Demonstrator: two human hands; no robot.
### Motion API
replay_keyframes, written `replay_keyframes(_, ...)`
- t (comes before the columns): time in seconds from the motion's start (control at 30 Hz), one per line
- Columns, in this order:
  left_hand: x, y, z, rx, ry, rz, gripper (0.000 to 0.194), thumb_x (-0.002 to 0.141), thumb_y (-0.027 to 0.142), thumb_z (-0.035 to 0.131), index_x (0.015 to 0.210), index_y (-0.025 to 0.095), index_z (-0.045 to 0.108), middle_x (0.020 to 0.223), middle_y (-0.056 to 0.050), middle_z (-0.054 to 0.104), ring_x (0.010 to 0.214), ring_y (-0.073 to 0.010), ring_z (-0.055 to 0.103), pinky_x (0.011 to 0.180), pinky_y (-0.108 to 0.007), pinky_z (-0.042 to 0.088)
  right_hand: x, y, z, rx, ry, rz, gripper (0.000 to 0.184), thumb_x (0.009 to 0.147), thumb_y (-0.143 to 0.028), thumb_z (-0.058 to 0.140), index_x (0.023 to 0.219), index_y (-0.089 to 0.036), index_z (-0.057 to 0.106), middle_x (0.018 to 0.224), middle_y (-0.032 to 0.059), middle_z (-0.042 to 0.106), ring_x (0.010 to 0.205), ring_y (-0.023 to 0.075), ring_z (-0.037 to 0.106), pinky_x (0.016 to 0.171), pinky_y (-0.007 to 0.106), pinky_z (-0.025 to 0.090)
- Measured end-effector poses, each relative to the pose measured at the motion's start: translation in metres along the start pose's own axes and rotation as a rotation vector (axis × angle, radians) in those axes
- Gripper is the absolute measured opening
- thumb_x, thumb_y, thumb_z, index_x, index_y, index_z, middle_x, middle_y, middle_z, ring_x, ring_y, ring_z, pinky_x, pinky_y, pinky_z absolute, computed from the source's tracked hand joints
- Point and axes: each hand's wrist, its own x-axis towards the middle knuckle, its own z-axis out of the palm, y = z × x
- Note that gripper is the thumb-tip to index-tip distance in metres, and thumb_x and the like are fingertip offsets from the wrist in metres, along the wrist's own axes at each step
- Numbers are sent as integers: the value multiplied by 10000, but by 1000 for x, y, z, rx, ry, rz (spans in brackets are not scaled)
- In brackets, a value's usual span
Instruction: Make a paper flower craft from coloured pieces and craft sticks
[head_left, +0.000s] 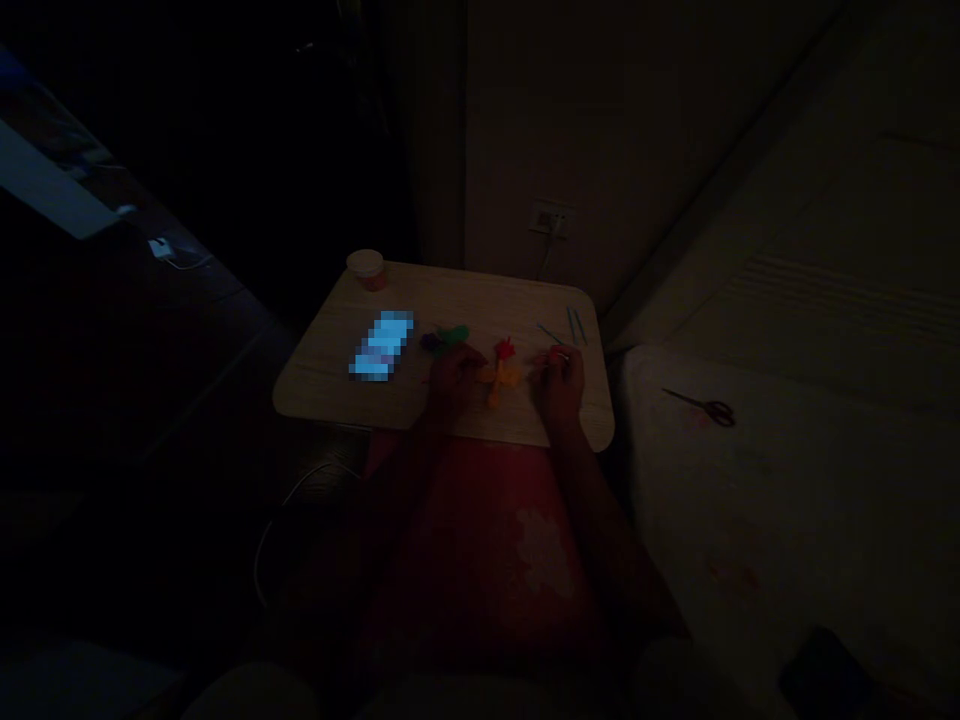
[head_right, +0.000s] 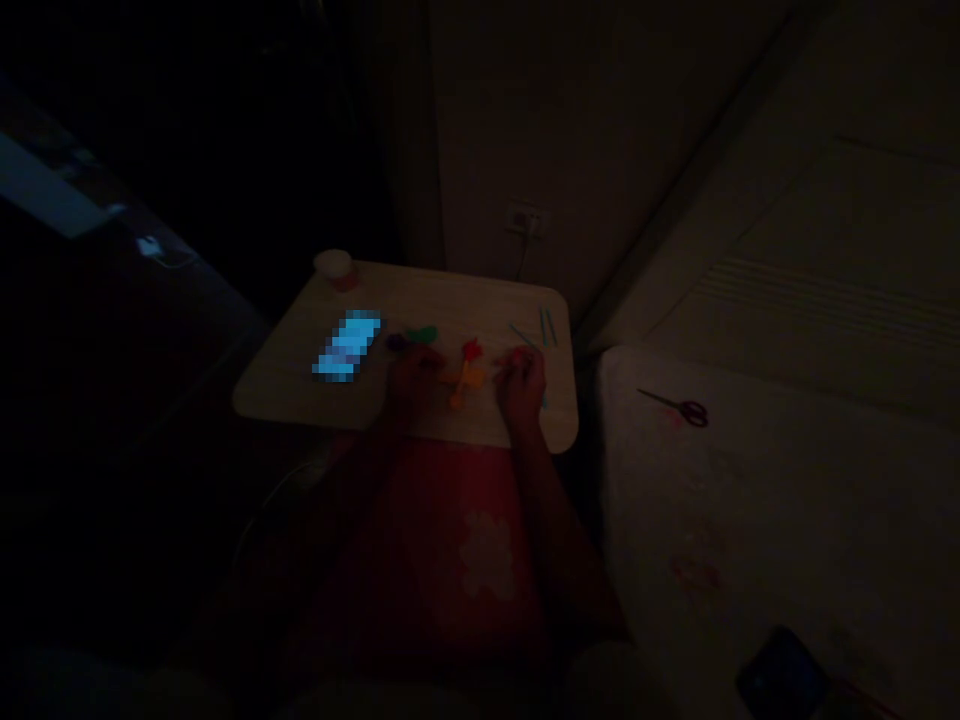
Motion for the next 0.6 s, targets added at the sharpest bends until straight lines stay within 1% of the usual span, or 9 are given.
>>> replay_keyframes(0.07, 0, 0, 0, 9, -9, 13, 132, 818, 254, 551, 765, 203, 661, 838, -45, 666, 840, -198, 609, 808, -328, 482, -1, -2, 1, 47, 48, 4, 403, 1004, -500, 432, 1293, -234, 521, 897, 19, 672, 581, 117, 553, 555, 240, 447)
replay_keyframes(0.13, 0, 0, 0, 8, -6, 8, 124, 807, 242, 552, 758, 204, 659, 829, -43, 663, 839, -201, 608, 804, -330, 483, 0, -2, 2, 53, 19, 12, 432, 1002, -511, 429, 1299, -224, 554, 914, 35, 675, 589, 117, 566, 549, 243, 453)
replay_keyframes(0.2, 0, -1, 0, 3, -2, 9, 116, 792, 216, 551, 752, 201, 658, 828, -44, 665, 840, -202, 610, 803, -331, 485, 1, 0, 2, 45, 10, 18, 449, 997, -527, 417, 1256, -208, 598, 920, 51, 674, 612, 124, 588, 561, 252, 478)
replay_keyframes(0.27, 0, -3, -1, 7, -2, 25, 119, 783, 190, 545, 752, 200, 660, 829, -44, 668, 838, -200, 611, 799, -328, 486, 3, 4, 2, 42, 11, -4, 481, 989, -549, 416, 1279, -208, 592, 975, 71, 679, 698, 144, 644, 612, 271, 527)
replay_keyframes(0.33, 0, -6, -1, 20, -10, 55, 129, 785, 176, 538, 758, 199, 662, 825, -41, 670, 834, -197, 613, 793, -324, 485, 4, 8, 2, 59, 13, -44, 524, 976, -568, 443, 1358, -223, 545, 1067, 92, 683, 814, 166, 692, 695, 307, 574)
replay_keyframes(0.4, 0, -8, -1, 26, -5, 101, 133, 789, 170, 531, 759, 194, 658, 807, -35, 662, 816, -192, 613, 773, -319, 483, 4, 10, 3, 113, 20, -56, 544, 960, -570, 493, 1384, -231, 526, 1099, 101, 693, 853, 180, 712, 762, 346, 597)
replay_keyframes(0.47, 1, -11, 0, 18, 5, 154, 134, 796, 162, 527, 754, 188, 652, 792, -30, 651, 795, -187, 612, 749, -316, 482, 3, 8, 4, 175, 27, -25, 505, 944, -549, 551, 1327, -220, 566, 1039, 93, 718, 812, 185, 722, 774, 364, 605)
replay_keyframes(0.53, 1, -12, 0, 7, 17, 195, 137, 799, 150, 524, 745, 183, 646, 783, -29, 642, 780, -183, 612, 730, -313, 481, 1, 5, 5, 215, 34, 23, 423, 929, -520, 600, 1213, -207, 621, 978, 84, 739, 770, 188, 728, 751, 361, 610)
replay_keyframes(0.6, 1, -12, 1, 6, 18, 216, 140, 793, 136, 522, 746, 183, 645, 782, -28, 641, 777, -181, 613, 723, -310, 482, -1, 2, 5, 224, 25, 55, 353, 922, -501, 623, 1103, -200, 649, 977, 88, 755, 749, 187, 733, 724, 348, 613)
